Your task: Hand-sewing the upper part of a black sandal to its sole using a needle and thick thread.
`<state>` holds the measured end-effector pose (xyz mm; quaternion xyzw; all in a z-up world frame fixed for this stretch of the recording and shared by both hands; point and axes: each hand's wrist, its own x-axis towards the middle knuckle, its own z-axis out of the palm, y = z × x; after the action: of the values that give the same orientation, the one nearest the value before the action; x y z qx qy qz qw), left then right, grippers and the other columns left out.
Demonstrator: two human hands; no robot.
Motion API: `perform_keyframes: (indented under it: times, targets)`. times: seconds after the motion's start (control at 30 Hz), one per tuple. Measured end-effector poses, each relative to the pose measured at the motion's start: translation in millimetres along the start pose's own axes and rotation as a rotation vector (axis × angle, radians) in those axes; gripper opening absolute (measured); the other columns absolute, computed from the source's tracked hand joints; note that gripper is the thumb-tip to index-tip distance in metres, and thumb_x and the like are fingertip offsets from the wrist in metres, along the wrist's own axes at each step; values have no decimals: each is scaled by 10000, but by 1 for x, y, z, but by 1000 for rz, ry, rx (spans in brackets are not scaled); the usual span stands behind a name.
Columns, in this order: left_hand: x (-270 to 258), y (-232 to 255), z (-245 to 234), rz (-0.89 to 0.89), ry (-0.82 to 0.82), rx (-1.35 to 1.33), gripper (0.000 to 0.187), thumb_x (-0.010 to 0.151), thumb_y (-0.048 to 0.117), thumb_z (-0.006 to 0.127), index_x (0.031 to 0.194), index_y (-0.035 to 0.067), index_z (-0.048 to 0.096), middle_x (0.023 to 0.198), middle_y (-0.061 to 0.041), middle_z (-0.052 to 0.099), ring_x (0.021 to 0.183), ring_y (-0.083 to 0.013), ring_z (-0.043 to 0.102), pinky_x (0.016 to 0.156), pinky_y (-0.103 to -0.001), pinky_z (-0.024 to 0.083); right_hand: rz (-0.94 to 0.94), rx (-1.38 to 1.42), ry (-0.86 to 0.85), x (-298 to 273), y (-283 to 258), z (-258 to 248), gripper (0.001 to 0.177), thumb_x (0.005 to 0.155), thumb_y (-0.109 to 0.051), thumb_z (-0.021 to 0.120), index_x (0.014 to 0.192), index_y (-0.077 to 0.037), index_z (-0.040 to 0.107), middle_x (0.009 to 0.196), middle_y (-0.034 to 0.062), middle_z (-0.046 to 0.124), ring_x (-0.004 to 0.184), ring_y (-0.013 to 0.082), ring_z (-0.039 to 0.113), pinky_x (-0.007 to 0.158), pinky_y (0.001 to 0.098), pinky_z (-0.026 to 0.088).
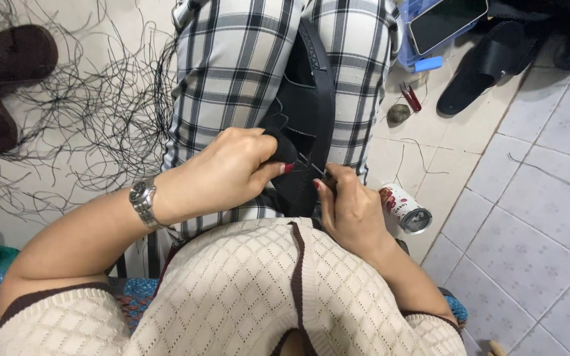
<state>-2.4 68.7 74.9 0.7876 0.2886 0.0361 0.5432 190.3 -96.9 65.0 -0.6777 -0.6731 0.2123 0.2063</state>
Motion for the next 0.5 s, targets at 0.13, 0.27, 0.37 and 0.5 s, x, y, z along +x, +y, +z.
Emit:
perform_keyframes:
  times: [0.13, 0.27, 0.37, 0.5]
  targets:
    - [-5, 3, 0, -106, -11, -82, 314, 920, 135, 711, 663, -29, 640, 566, -138, 565, 504, -293, 628, 391, -300, 401, -4, -48, 6, -5, 0, 0, 265, 964, -122, 650, 1172, 8, 550, 825, 121, 698, 659, 327, 724, 496, 386, 563]
    - [-6, -2, 7, -112, 98, -148, 286, 940, 130, 686, 713, -42, 661, 582, -159, 582, 530, -328, 647, 410, -329, 424, 41, 83, -29, -3, -1, -4, 272, 968, -128, 634, 1186, 13, 556, 788, 133, 717, 671, 357, 727, 514, 402, 569]
    - [-7, -4, 11, -126, 111, -149, 301, 944, 135, 687, 696, -33, 659, 565, -135, 564, 513, -320, 637, 417, -318, 427, 26, 140, -12, -1, -5, -3, 270, 962, -101, 622, 1189, 30, 557, 791, 153, 729, 676, 362, 731, 522, 398, 569]
    - [-10, -4, 14, -135, 89, -135, 293, 940, 141, 693, 699, -24, 669, 561, -113, 569, 506, -254, 622, 423, -288, 425, 25, 176, 32, -7, -3, 10, 270, 946, -64, 635, 1179, 53, 561, 793, 173, 727, 667, 375, 732, 521, 410, 577]
